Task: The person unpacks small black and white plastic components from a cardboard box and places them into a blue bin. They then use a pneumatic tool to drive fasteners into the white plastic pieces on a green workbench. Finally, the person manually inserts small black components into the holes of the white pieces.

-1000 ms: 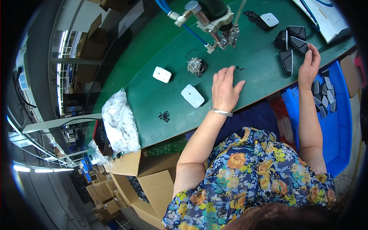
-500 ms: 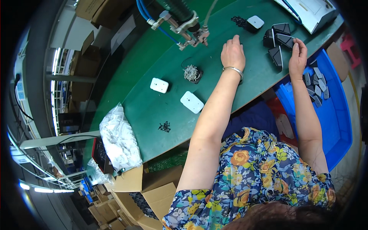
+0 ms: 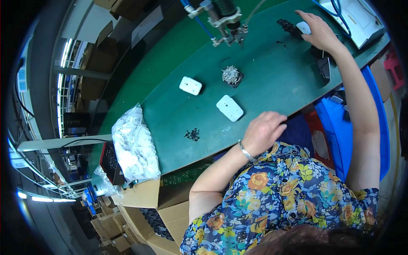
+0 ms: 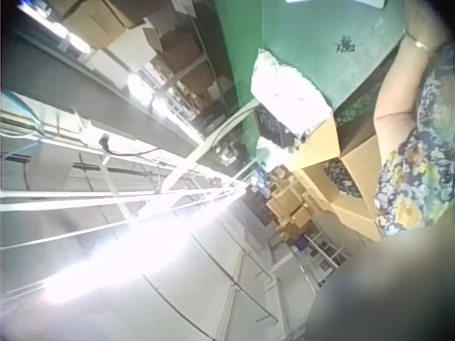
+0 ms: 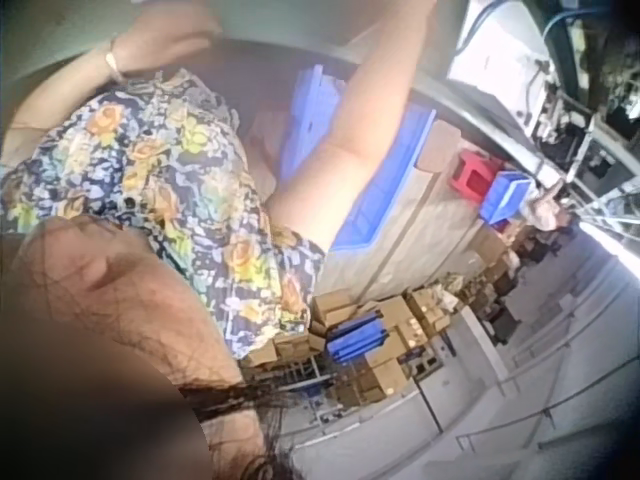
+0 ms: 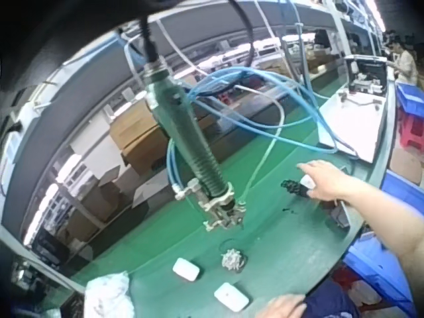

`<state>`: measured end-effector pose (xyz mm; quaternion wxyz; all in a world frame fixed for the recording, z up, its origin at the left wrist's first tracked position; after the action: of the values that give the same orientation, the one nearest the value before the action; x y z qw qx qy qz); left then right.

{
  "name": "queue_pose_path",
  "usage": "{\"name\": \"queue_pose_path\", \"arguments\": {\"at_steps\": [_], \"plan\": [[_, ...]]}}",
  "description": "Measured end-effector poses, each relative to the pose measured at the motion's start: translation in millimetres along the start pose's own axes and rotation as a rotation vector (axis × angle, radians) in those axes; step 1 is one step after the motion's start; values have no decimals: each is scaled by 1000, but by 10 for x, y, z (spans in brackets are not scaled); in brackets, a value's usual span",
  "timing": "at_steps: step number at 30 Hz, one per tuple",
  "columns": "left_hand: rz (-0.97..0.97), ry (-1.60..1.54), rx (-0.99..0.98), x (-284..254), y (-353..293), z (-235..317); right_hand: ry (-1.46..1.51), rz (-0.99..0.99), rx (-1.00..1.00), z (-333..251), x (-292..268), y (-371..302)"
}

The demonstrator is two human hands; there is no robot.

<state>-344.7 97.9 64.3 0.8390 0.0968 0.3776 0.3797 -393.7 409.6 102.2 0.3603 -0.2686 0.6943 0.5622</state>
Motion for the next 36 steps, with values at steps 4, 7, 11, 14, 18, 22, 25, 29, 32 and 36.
{"name": "queue_pose_path", "arguments": {"at_steps": [4,7,11,14,18,22,25,29,32,36], "plan": [[-74,-48,-77,-60,-219,26,-132,-327,79,167,208,195],[-82,-52,-111,-50,-228,74,-176,-470,78,256,197,262],[-70,-51,-99,-39,-198,102,-141,-442,-6,543,156,257],[-67,-63,-92,-22,-172,126,-70,-344,24,692,40,240],[-76,-97,-93,-13,-141,121,132,-24,69,898,-303,120],[-27,-106,-80,-28,-120,107,356,-57,288,581,-963,-92],[52,-194,-75,-21,-30,90,789,-149,712,220,-1231,-564],[161,-461,-192,62,202,137,1018,-458,694,-534,-1059,-853],[73,-559,-268,-39,208,144,1114,-610,639,-964,-947,-819],[63,-1091,-515,-93,45,70,1088,-639,598,-1243,-829,-789]]}}
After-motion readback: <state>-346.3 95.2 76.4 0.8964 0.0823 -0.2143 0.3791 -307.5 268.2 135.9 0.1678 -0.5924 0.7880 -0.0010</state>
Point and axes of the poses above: each hand's wrist, its own y-axis towards the middle knuckle, its own x-axis out of the palm, z = x × y, the point moved 1 cm from there along y, towards the middle knuckle, and after that the axes turned 12 degrees about z, right-handed, at the moved point
